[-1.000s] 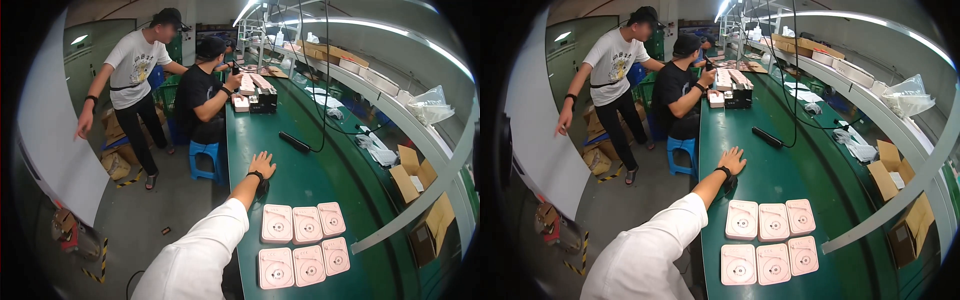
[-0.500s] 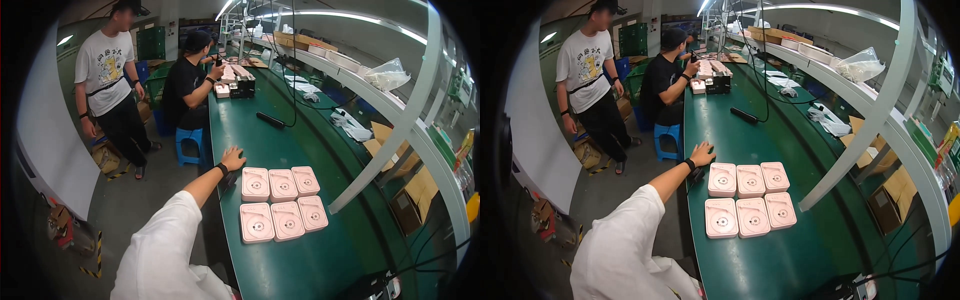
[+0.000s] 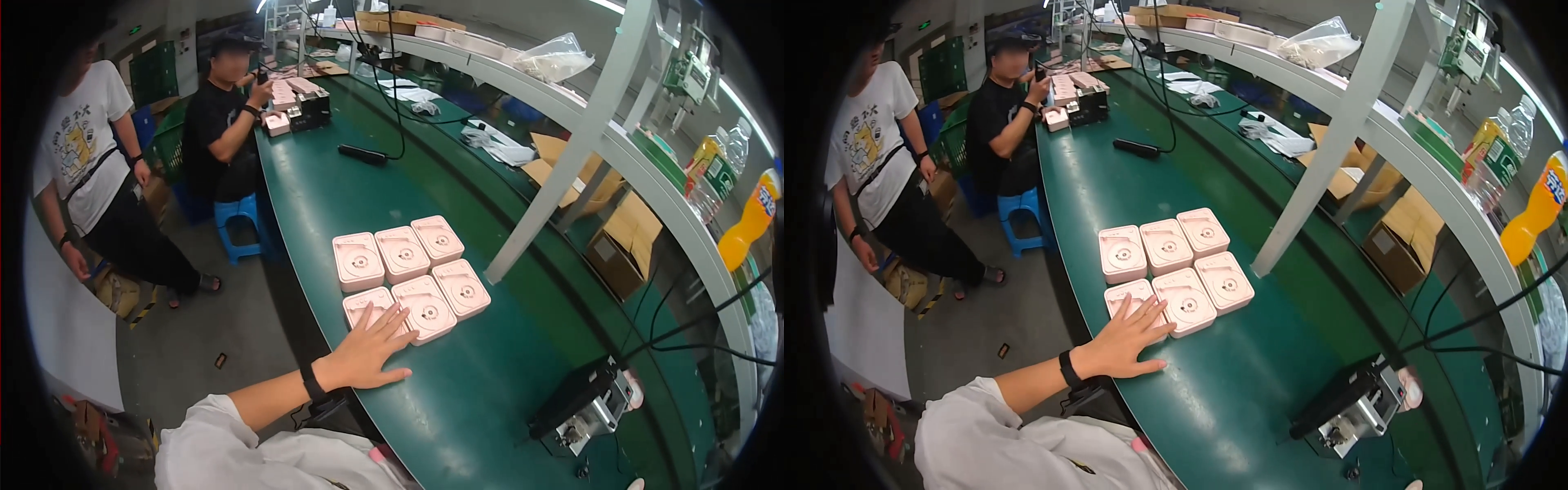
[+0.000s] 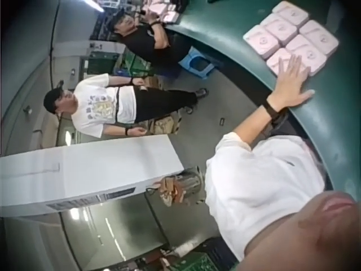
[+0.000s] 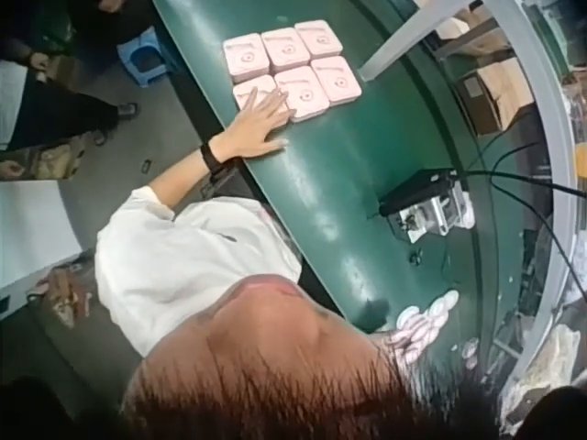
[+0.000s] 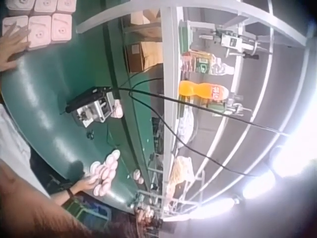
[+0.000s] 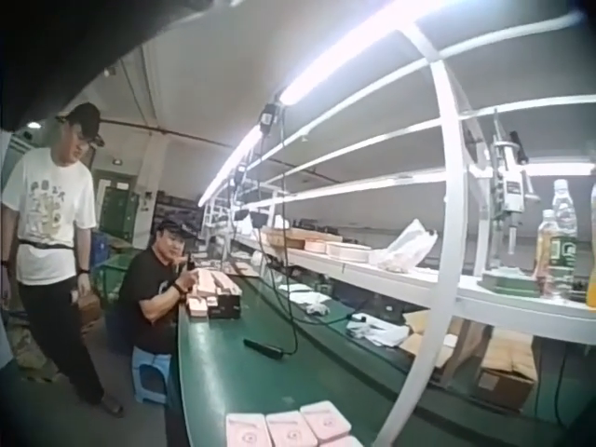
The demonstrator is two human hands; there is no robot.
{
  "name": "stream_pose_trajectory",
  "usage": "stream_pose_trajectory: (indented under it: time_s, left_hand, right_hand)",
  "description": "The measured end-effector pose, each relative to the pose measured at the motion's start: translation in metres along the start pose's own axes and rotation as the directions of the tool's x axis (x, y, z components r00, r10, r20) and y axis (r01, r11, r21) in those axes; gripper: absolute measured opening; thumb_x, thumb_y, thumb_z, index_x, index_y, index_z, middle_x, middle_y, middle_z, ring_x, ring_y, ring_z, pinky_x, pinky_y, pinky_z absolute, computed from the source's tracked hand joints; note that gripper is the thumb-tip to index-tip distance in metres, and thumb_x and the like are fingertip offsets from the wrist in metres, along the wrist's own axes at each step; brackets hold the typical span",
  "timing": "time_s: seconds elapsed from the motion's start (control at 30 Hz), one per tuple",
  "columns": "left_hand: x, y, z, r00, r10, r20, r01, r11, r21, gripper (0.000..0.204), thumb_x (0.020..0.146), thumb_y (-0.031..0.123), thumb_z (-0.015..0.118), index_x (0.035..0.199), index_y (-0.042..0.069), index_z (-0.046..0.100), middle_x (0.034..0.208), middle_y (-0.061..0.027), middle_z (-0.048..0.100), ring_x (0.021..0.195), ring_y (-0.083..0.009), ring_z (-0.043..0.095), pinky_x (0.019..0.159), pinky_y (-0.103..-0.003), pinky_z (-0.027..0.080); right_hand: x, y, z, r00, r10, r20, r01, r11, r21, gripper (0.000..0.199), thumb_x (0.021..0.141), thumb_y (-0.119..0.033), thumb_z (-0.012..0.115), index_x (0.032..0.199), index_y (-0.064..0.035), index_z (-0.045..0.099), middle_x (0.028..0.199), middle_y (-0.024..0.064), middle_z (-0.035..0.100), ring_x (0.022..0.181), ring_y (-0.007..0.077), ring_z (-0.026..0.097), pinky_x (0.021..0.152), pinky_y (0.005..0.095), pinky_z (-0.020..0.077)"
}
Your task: The person picks up a pink base and a white disc, fits the disc onto the base, and uses a power screwdriver to drive a screw into the center. They repeat this process with several units, occasionally inserting a small metal pin into the disc by hand.
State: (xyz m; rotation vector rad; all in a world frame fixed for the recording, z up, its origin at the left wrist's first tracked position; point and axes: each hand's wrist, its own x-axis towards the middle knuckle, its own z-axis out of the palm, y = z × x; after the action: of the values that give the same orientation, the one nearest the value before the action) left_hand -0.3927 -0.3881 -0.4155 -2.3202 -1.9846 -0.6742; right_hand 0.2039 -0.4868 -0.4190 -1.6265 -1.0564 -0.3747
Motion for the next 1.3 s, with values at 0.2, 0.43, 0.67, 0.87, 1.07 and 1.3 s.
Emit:
stream_pose_trajectory:
  time_s: [0.2,0.43,0.67,0.87,1.07,1.3]
  left_hand:
    - [-0.002,0.010,0.024,1.000,0.002,0.017,-0.002,0.999,0.033,0.080,0.091,0.049,0.071,0.152,0.001,0.048,0.162,-0.0304,0.037,0.155,-0.0450,0.029,0.126,-0.065,0.016]
    - [0.024,0.045,0.012,0.994,0.106,0.021,-0.071,0.786,-0.614,0.088,0.085,0.050,0.078,0.151,0.001,0.048,0.156,-0.0337,0.042,0.150,-0.0464,0.037,0.124,-0.065,0.020]
    - [0.032,0.049,0.041,0.959,0.283,-0.016,-0.265,0.873,-0.410,0.087,0.076,0.052,0.083,0.140,0.000,0.054,0.134,-0.0245,0.053,0.138,-0.0536,0.037,0.120,-0.064,0.026]
    - [0.015,0.074,0.041,0.956,0.293,-0.011,-0.220,0.693,-0.686,0.094,0.073,0.050,0.086,0.146,0.002,0.051,0.150,-0.0271,0.047,0.141,-0.0483,0.042,0.118,-0.062,0.032]
    - [0.026,0.063,0.044,0.940,0.319,0.117,-0.110,0.612,-0.783,0.125,0.061,0.055,0.094,0.156,-0.002,0.037,0.156,-0.0284,0.045,0.141,-0.0471,0.044,0.119,-0.060,0.033]
    - [0.033,0.057,0.053,0.917,0.384,0.112,-0.208,0.697,-0.686,0.138,0.055,0.065,0.094,0.158,-0.003,0.034,0.155,-0.0286,0.044,0.139,-0.0456,0.047,0.118,-0.057,0.035]
  right_hand:
    - [-0.005,-0.055,-0.041,0.977,-0.151,-0.153,0.146,0.988,-0.042,0.037,0.098,-0.020,0.067,0.124,0.0058,0.068,0.125,0.0251,0.068,0.115,0.0422,0.063,0.104,0.0472,0.0496]
    - [-0.026,-0.197,0.049,0.877,-0.462,0.133,0.427,0.876,0.225,0.060,0.089,-0.040,0.079,0.128,0.0036,0.067,0.140,0.0289,0.060,0.130,0.0466,0.057,0.110,0.0524,0.0462]
    - [-0.042,-0.230,0.154,0.347,-0.721,0.600,0.381,0.693,0.612,0.061,0.073,-0.041,0.093,0.112,0.0030,0.074,0.130,0.0300,0.065,0.118,0.0419,0.065,0.097,0.0484,0.0537]
    - [-0.064,-0.237,0.168,0.239,-0.673,0.700,0.145,0.738,0.659,0.072,0.064,-0.019,0.097,0.127,-0.0036,0.066,0.149,0.0310,0.050,0.131,0.0505,0.054,0.109,0.0526,0.0487]
    - [-0.078,-0.245,0.197,0.192,-0.657,0.729,0.056,0.749,0.660,0.076,0.067,-0.017,0.095,0.134,-0.0036,0.062,0.152,0.0332,0.046,0.135,0.0516,0.051,0.112,0.0535,0.0458]
    - [-0.088,-0.229,0.193,0.148,-0.639,0.754,0.137,0.769,0.625,0.087,0.068,-0.024,0.096,0.143,-0.0062,0.055,0.156,0.0329,0.042,0.141,0.0524,0.044,0.117,0.0569,0.0385]
